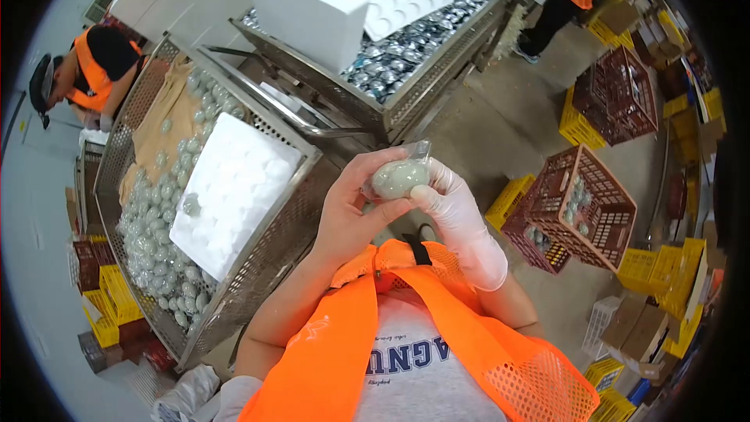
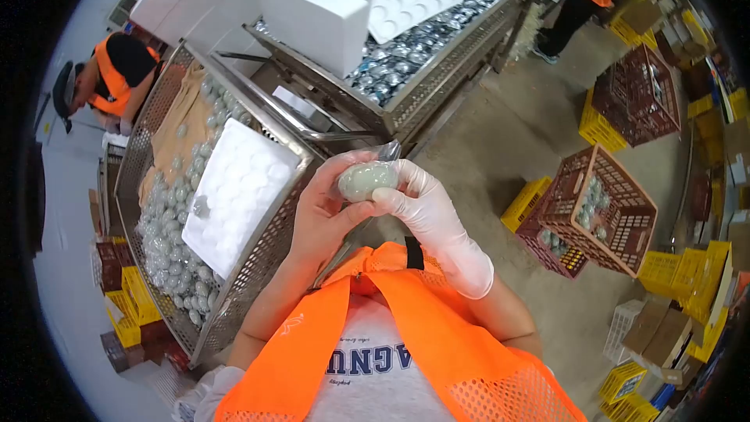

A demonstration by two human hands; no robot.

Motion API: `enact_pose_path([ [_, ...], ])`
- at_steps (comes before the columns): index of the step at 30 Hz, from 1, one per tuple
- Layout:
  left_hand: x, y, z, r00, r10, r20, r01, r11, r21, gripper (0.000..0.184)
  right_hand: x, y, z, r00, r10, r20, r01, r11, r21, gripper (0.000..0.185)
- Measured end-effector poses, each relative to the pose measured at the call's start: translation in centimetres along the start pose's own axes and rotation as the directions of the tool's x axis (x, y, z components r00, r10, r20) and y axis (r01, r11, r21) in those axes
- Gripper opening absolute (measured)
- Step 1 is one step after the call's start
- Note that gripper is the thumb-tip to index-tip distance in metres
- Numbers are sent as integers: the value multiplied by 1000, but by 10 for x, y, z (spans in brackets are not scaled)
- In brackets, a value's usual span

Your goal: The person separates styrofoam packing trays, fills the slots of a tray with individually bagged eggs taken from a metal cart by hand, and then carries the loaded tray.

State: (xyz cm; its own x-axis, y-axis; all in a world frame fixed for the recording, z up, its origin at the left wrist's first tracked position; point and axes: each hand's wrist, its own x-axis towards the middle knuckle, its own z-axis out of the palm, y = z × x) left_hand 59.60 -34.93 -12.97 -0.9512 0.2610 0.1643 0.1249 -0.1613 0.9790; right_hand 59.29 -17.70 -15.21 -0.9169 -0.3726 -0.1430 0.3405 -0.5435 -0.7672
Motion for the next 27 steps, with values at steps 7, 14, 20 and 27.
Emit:
enact_pose_path([
  [7,20,-14,68,991,44,125,-60,990,124,46,-36,-32,-49,999,-38,-32,39,999,21,30],
  [14,38,-43,121,955,247,164,-278,939,203,34,-60,-46,-101,1000,-4,7,3,996,84,29],
  [20,38,-60,150,997,66,44,-74,972,223,24,-70,-52,-128,989,126,-73,-124,992,30,32],
  [27,38,-81,130,961,-264,84,181,829,530,27,-75,2,-171,973,181,-143,-182,983,5,39],
])
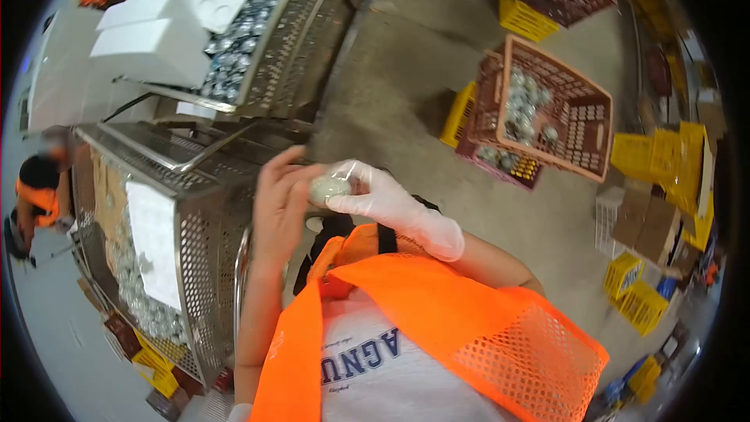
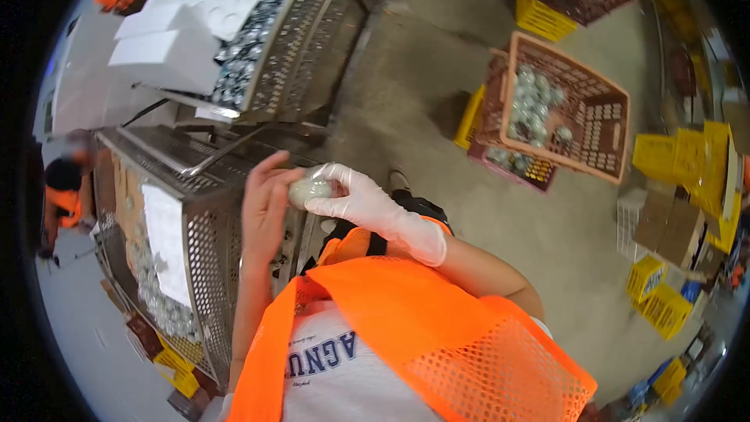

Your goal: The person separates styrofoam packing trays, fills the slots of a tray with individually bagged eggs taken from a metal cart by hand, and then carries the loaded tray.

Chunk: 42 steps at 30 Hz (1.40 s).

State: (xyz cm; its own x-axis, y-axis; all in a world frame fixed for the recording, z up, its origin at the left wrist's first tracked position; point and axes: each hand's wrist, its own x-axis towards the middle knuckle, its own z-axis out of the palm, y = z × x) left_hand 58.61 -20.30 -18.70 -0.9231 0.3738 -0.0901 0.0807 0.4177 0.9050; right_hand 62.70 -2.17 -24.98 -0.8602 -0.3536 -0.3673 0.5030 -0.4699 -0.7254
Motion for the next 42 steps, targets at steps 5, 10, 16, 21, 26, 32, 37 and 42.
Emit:
enact_pose_path([
  [5,-32,-56,-64,962,-193,-195,274,719,638,41,2,82,-121,877,141,-459,-141,989,35,36],
  [10,-110,-144,-87,846,-427,-318,517,514,684,56,-36,189,-306,241,-377,-894,-624,645,-440,31],
  [16,-102,-158,-73,766,-542,-346,592,383,709,62,-55,219,-444,181,-439,-880,-929,217,-300,19],
  [21,-92,-152,-67,686,-593,-422,665,276,694,53,-61,270,-534,782,-343,-521,-623,-430,-653,34],
  [26,-99,-159,-69,707,-551,-444,671,322,668,54,-15,203,-377,535,-475,-699,-726,165,-668,57],
  [32,-113,-150,-74,815,-425,-394,579,557,595,59,89,190,-224,839,-415,-353,-89,534,-841,30],
  [37,-157,-99,-109,912,-164,-376,300,891,340,50,169,76,51,876,-462,141,408,552,-727,27],
  [42,-255,-76,-193,806,-246,-539,113,957,-268,39,187,19,307,624,-356,696,776,172,-607,24],
])
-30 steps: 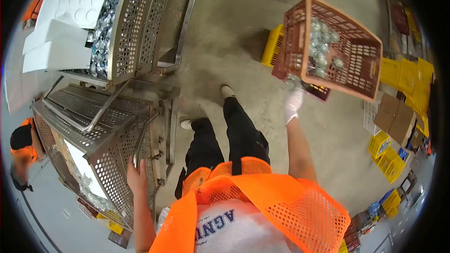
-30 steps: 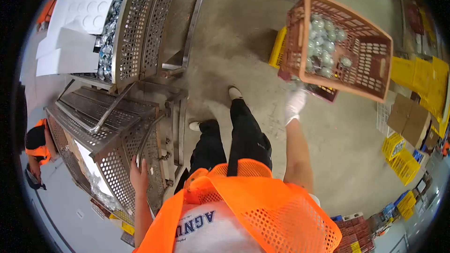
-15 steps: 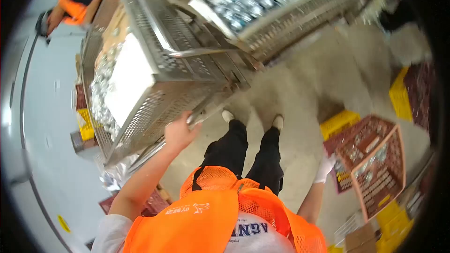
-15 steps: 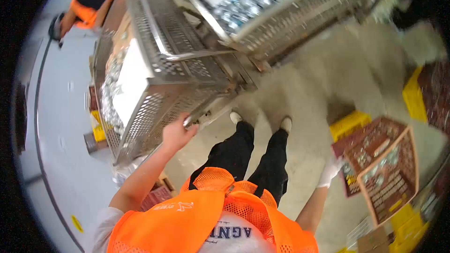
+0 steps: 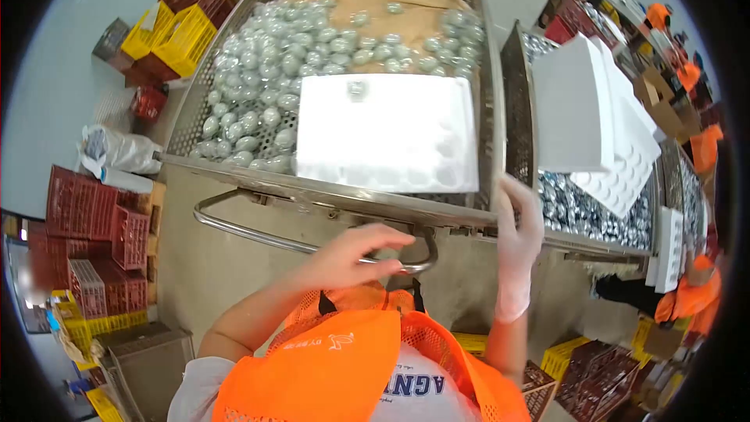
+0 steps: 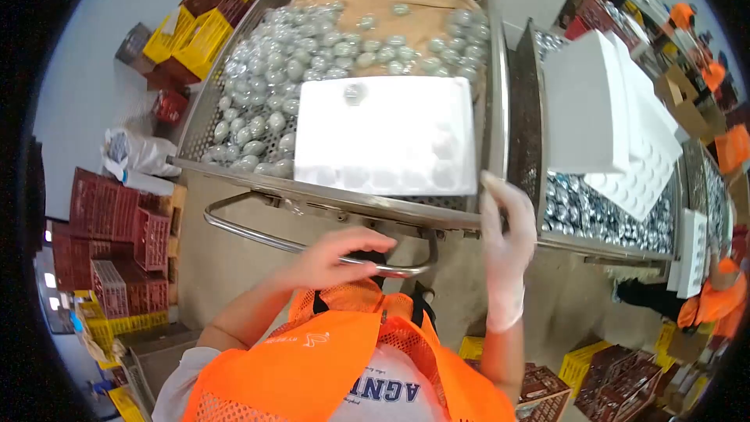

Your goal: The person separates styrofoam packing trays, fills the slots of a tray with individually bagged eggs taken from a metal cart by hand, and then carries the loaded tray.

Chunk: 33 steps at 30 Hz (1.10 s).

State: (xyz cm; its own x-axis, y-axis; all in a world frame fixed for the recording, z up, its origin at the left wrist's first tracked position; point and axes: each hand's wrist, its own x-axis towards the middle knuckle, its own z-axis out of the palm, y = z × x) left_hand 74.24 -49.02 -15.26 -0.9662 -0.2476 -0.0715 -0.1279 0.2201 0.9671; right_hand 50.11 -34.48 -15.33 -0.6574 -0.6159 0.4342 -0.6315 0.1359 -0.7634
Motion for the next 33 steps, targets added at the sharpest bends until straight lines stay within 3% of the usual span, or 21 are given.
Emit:
enact_pose_path([
  [2,-19,-12,-46,992,-53,-113,21,963,-267,38,60,-31,58,962,-140,234,135,990,35,27],
  [4,-34,-25,-92,962,-68,-264,7,974,-225,37,101,-50,132,908,-131,399,98,990,100,32],
  [6,-44,-35,-134,920,-109,-377,21,973,-229,36,128,-37,213,887,-291,359,343,935,-88,34],
  [8,-50,-45,-173,876,-177,-449,51,959,-280,35,149,-2,270,835,-191,515,298,945,-132,33],
  [9,-52,-53,-192,871,-193,-452,108,972,-208,35,157,7,285,800,-135,585,277,948,-159,32],
  [11,-53,-78,-226,859,-224,-461,219,974,-64,35,163,15,287,804,32,593,81,983,-163,27],
  [12,-49,-90,-240,875,-208,-436,278,955,102,36,162,17,287,791,117,600,-16,985,-170,25],
  [13,-43,-102,-251,891,-200,-408,323,909,262,36,157,7,289,830,60,554,92,966,-243,20],
  [14,-37,-115,-259,906,-199,-374,356,837,415,37,153,5,296,835,-37,550,315,850,-421,20],
  [16,-18,-139,-265,915,-322,-242,401,675,619,47,148,3,301,772,-220,597,630,393,-669,19],
  [18,10,-147,-270,846,-512,-146,408,447,796,55,179,7,289,776,-127,618,485,747,-455,20],
  [19,16,-146,-266,837,-526,-148,421,448,789,65,195,6,284,766,-83,638,363,875,-322,21],
  [22,17,-158,-258,834,-523,-174,455,475,753,73,241,6,307,876,-22,481,279,839,-468,17],
  [25,15,-166,-262,868,-461,-185,431,512,743,74,278,53,378,805,21,593,440,649,-621,19],
  [28,16,-182,-266,915,-359,-182,374,591,715,62,288,88,426,630,-31,776,636,594,-493,28],
  [31,18,-188,-269,928,-334,-168,357,660,661,52,288,73,431,555,254,792,627,498,-599,42],
  [33,22,-189,-275,911,-378,-166,393,674,626,46,284,67,412,652,121,748,553,599,-579,48],
])
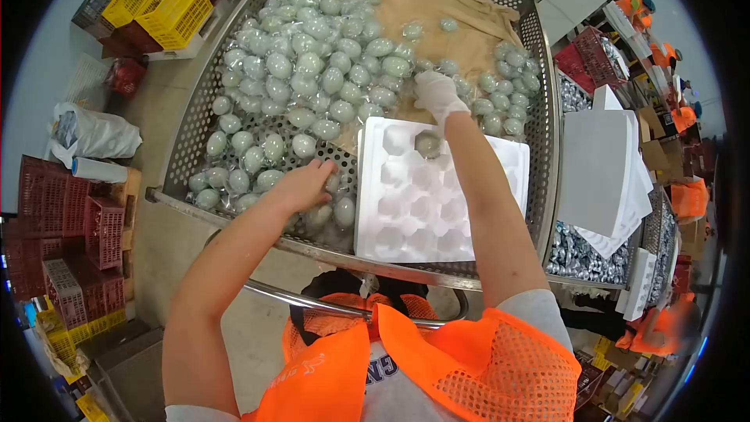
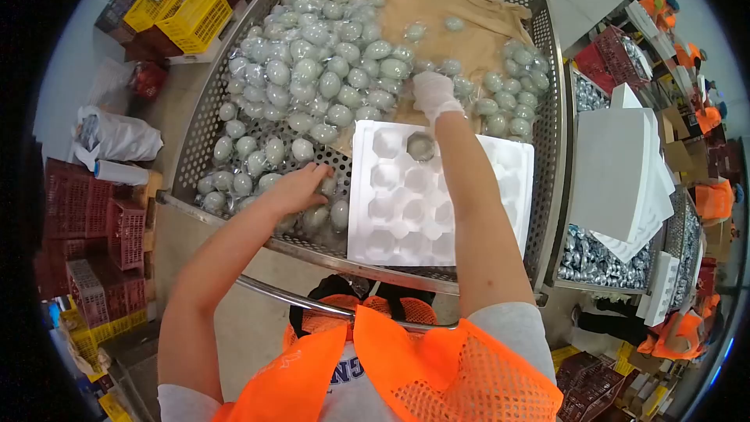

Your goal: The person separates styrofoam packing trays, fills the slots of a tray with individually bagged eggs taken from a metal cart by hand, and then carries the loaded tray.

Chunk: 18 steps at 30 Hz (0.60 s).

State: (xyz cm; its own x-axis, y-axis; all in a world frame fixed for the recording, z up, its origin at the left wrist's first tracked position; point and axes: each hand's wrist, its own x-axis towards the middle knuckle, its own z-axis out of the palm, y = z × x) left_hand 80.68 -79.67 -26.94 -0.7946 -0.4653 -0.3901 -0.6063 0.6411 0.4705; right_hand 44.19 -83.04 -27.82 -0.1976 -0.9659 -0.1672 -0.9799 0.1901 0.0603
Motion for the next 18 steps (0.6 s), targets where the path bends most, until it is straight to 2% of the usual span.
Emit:
enact_pose_path([
  [1,3,0,-4,1000,-1,-3,1,999,35,45,-12,3,-5,996,3,-84,2,998,59,51],
  [2,6,-1,-6,1000,-4,-6,5,998,64,44,-23,8,-10,982,126,-139,-69,931,357,50],
  [3,7,0,-8,1000,-10,-10,11,996,89,43,-37,14,-19,955,255,-151,-108,774,624,48],
  [4,6,2,-12,999,-14,-52,18,997,73,44,-53,17,-29,917,380,-122,-113,542,833,47],
  [6,7,0,-21,972,-53,-229,57,998,10,44,-111,14,-72,917,349,-195,147,158,976,41],
  [7,8,-2,-24,949,-72,-308,69,997,-21,44,-130,21,-66,936,303,-182,175,51,983,40],
  [8,10,-8,-28,893,-69,-444,-31,976,-215,46,-147,29,-59,951,259,-171,193,-61,979,40],
  [9,12,-18,-34,822,-93,-562,-157,912,-380,47,-162,30,-52,922,202,-329,284,224,932,38],
  [10,14,-15,-44,738,-141,-660,-297,810,-505,49,-174,27,-44,881,106,-460,360,482,799,37],
  [11,14,-8,-51,774,-259,-578,-327,618,-715,49,-184,24,-37,831,-26,-556,416,693,589,36],
  [12,8,9,-66,809,-351,-471,-340,375,-863,49,-192,21,-31,829,-26,-558,366,780,508,35],
  [13,6,19,-76,844,-407,-349,-338,102,-936,49,-197,19,-27,824,-30,-566,316,854,414,34],
  [14,8,16,-79,906,-306,-292,-332,-90,-939,52,-198,21,-27,817,-33,-576,258,914,313,32],
  [17,20,45,-77,925,-243,-291,-186,378,-907,56,-201,29,-40,931,-2,-364,237,763,602,28],
  [18,25,57,-76,929,-161,-333,-250,389,-887,54,-196,28,-33,935,-23,-355,204,853,481,29],
])
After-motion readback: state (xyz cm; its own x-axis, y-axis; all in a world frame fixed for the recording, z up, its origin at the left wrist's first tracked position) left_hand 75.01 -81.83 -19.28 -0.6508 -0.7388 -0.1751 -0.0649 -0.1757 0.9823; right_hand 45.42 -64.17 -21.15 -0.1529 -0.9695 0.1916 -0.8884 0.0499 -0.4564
